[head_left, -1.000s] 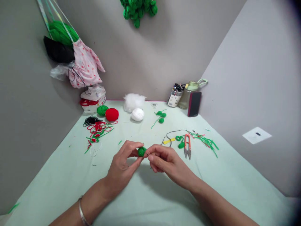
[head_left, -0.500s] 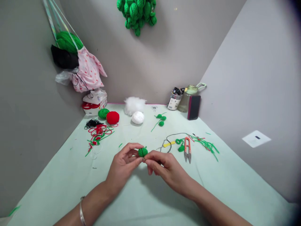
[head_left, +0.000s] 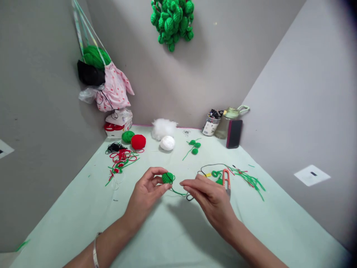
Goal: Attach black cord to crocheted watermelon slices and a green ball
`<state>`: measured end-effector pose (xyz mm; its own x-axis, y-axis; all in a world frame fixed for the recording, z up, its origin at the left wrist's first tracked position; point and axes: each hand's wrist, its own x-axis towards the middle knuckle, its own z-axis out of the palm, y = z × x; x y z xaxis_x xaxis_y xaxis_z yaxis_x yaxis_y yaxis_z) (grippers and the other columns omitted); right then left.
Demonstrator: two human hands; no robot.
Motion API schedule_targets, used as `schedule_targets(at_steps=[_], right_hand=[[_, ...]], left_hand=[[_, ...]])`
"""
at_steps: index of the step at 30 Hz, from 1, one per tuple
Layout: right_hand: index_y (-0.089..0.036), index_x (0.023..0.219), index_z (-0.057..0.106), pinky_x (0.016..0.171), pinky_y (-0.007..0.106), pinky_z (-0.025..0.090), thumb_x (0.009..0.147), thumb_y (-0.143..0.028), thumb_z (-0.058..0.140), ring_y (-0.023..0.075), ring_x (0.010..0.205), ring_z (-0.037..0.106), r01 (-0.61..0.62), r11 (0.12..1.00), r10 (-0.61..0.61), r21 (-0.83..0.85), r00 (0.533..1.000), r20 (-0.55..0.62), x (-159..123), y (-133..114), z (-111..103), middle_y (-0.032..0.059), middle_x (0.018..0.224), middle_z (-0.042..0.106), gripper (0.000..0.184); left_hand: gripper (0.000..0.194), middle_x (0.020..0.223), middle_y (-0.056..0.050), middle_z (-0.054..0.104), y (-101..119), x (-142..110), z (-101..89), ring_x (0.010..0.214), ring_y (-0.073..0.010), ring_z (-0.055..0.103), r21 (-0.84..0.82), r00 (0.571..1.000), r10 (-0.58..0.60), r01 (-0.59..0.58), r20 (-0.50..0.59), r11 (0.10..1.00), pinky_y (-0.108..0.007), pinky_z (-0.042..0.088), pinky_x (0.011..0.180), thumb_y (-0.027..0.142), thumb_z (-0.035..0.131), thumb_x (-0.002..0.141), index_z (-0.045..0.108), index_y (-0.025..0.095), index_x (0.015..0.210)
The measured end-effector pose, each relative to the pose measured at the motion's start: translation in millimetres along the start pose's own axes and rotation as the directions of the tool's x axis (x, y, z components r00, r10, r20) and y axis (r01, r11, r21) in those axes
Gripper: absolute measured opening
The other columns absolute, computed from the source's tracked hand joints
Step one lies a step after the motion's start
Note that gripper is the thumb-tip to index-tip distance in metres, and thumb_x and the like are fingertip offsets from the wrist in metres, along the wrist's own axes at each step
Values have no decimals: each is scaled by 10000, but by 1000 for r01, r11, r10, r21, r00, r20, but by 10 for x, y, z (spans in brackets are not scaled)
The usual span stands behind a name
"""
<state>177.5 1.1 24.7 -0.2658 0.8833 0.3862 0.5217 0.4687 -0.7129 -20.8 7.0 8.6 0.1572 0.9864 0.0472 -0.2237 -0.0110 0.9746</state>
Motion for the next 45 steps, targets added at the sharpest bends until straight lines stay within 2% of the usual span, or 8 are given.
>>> schedule_targets(at_steps=[3,6,10,13,17,24,33,45], right_hand=[[-215,906,739,668,288,459,910,-363,590,181,723,621,-117,988,110,100,991,76,-6,-28,13,61,817,702,210],[-222,956,684,631,261,441,951,-377,508,152,702,570,-260,951,232,170,958,167,-7,-101,-3,32,806,666,235],[-231,1123,561,638,237,438,989,-322,420,119,677,505,-336,875,238,348,925,295,3,-157,-19,-5,761,600,215],[-201,1016,561,600,233,443,953,-300,494,101,609,516,-374,808,260,454,919,295,10,-134,15,2,764,636,135],[-179,816,637,553,231,424,881,-283,611,78,534,529,-322,856,275,404,946,173,4,-89,60,-6,750,587,126],[-214,860,711,588,240,370,890,-229,604,109,633,506,-141,978,124,156,986,111,-30,-61,74,-5,702,569,113],[-201,824,683,576,227,366,894,-207,588,94,609,486,-165,968,144,191,983,117,-27,-89,102,-11,723,573,118],[-208,879,718,625,242,394,920,-211,585,112,669,522,-39,969,26,243,998,56,-34,-38,128,1,728,581,139]], left_hand=[[293,961,-21,657,8,4,-10,902,-163,644,-23,1000,0,0,13,1000,-295,491,851,287,705,808,559,216,1053],[255,965,-11,652,15,-6,-6,920,-166,656,-17,999,-27,28,32,999,-303,481,889,300,674,843,555,221,1055],[248,958,-4,647,21,-13,8,908,-160,657,-16,999,-49,49,13,999,-292,484,878,298,683,838,559,217,1036],[272,962,-6,653,12,-8,11,899,-158,654,-14,998,-56,56,-10,998,-284,485,863,302,710,814,569,212,1029],[275,943,-4,671,-9,4,9,888,-152,652,-27,998,-62,61,-3,998,-275,484,855,312,724,804,582,213,1018],[269,910,7,683,-7,-10,15,881,-141,651,-21,998,-66,66,10,998,-257,473,843,303,730,803,589,221,1017],[244,913,3,682,-38,-16,-3,879,-153,656,1,999,-51,51,14,999,-276,471,838,305,731,803,595,217,985],[192,889,-1,651,15,-52,62,838,-131,626,-162,989,-131,140,69,977,-285,492,854,283,726,804,591,185,899]])
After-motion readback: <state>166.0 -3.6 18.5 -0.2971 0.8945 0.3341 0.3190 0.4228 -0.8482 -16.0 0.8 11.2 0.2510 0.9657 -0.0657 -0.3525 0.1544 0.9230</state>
